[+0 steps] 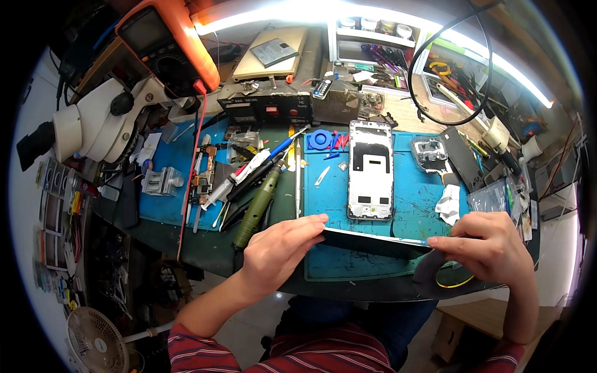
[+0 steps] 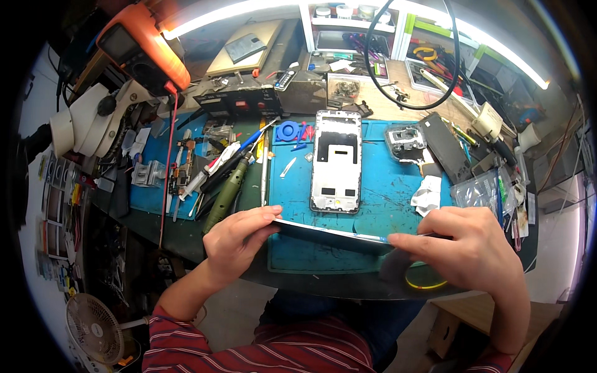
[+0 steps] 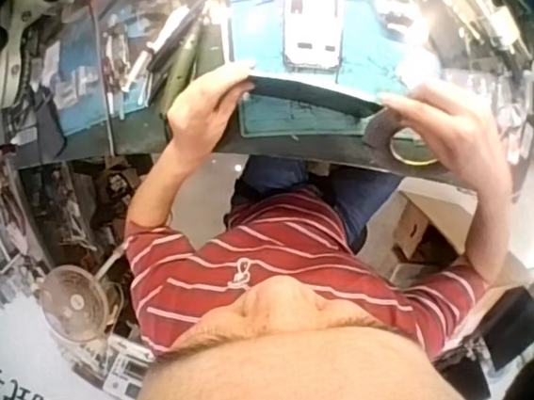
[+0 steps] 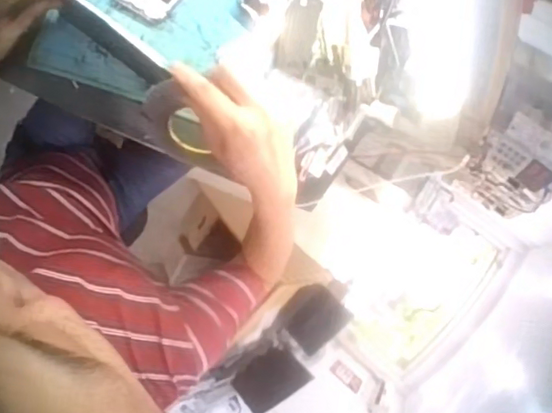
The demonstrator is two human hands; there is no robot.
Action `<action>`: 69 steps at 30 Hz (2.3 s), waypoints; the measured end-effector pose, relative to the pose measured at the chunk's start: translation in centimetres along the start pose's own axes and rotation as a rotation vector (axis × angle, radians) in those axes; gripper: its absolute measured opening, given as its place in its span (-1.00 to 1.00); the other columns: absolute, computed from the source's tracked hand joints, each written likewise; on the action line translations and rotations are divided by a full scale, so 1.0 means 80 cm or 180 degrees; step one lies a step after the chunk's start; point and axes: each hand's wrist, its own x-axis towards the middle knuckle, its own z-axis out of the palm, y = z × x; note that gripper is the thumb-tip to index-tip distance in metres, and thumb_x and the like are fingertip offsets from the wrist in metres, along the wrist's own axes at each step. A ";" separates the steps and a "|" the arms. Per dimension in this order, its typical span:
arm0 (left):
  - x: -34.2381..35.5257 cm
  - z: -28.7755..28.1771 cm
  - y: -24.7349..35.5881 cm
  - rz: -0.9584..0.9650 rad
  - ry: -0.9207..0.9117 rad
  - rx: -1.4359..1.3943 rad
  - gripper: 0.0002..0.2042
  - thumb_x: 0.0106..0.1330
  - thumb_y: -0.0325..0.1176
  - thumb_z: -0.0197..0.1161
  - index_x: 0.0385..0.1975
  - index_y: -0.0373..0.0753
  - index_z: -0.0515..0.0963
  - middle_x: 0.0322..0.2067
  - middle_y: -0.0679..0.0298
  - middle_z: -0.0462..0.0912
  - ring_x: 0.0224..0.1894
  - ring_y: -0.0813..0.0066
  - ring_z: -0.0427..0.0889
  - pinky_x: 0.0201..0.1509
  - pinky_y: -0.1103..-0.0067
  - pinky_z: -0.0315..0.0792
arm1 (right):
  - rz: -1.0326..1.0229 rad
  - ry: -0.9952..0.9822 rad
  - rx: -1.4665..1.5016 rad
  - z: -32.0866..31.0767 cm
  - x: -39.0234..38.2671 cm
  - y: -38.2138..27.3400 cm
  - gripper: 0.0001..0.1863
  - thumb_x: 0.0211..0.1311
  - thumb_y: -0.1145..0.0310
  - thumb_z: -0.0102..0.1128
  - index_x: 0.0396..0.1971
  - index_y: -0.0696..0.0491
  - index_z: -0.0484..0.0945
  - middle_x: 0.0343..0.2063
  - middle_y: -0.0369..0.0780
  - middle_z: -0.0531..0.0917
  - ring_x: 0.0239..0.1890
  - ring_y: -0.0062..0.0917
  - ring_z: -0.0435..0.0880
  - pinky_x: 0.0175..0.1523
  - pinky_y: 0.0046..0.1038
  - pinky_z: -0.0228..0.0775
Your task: The person applies adhesive tape to a smartphone back cover, then uses a heat gun and a metal pick to pry and separate the screen assembly from the phone frame. The person handles the back cover, screen assembly, and frame throughout the process.
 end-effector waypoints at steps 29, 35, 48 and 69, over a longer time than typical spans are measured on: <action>0.000 -0.001 0.002 0.0020 0.0031 0.0166 -0.61 0.11 -0.68 0.50 -0.03 -0.34 0.63 -0.16 0.06 0.80 -0.14 0.22 0.83 -0.08 0.50 0.72 | 0.0023 -0.0062 0.0297 0.007 -0.004 0.012 -0.52 -0.13 0.46 0.49 -0.07 -0.13 0.80 -0.58 -0.35 0.56 -0.58 -0.52 0.59 -0.54 -0.45 0.37; 0.001 0.000 0.003 0.0061 0.0022 0.0222 -0.60 0.10 -0.69 0.50 -0.03 -0.36 0.62 -0.18 0.05 0.79 -0.15 0.21 0.82 -0.09 0.48 0.72 | 0.0026 -0.0052 0.0358 0.010 -0.006 0.014 -0.51 -0.14 0.45 0.49 -0.07 -0.12 0.80 -0.58 -0.35 0.55 -0.57 -0.51 0.59 -0.54 -0.44 0.36; -0.001 -0.001 0.001 0.0114 -0.0045 0.0374 -0.59 0.10 -0.70 0.48 0.00 -0.36 0.65 -0.16 0.07 0.77 -0.16 0.22 0.80 -0.11 0.48 0.71 | -0.0019 -0.0228 0.0321 0.004 -0.006 0.013 -0.49 -0.06 0.41 0.49 0.02 -0.13 0.77 -0.55 -0.34 0.52 -0.54 -0.47 0.58 -0.50 -0.40 0.38; 0.000 0.001 0.007 -0.0096 -0.0048 0.0411 -0.68 0.14 -0.72 0.45 -0.09 -0.36 0.64 -0.20 0.08 0.79 -0.16 0.20 0.81 -0.06 0.46 0.70 | -0.0137 -0.0263 0.0540 0.004 -0.016 0.019 -0.51 0.08 0.44 0.36 0.09 -0.12 0.72 -0.45 -0.34 0.56 -0.46 -0.45 0.62 -0.46 -0.39 0.42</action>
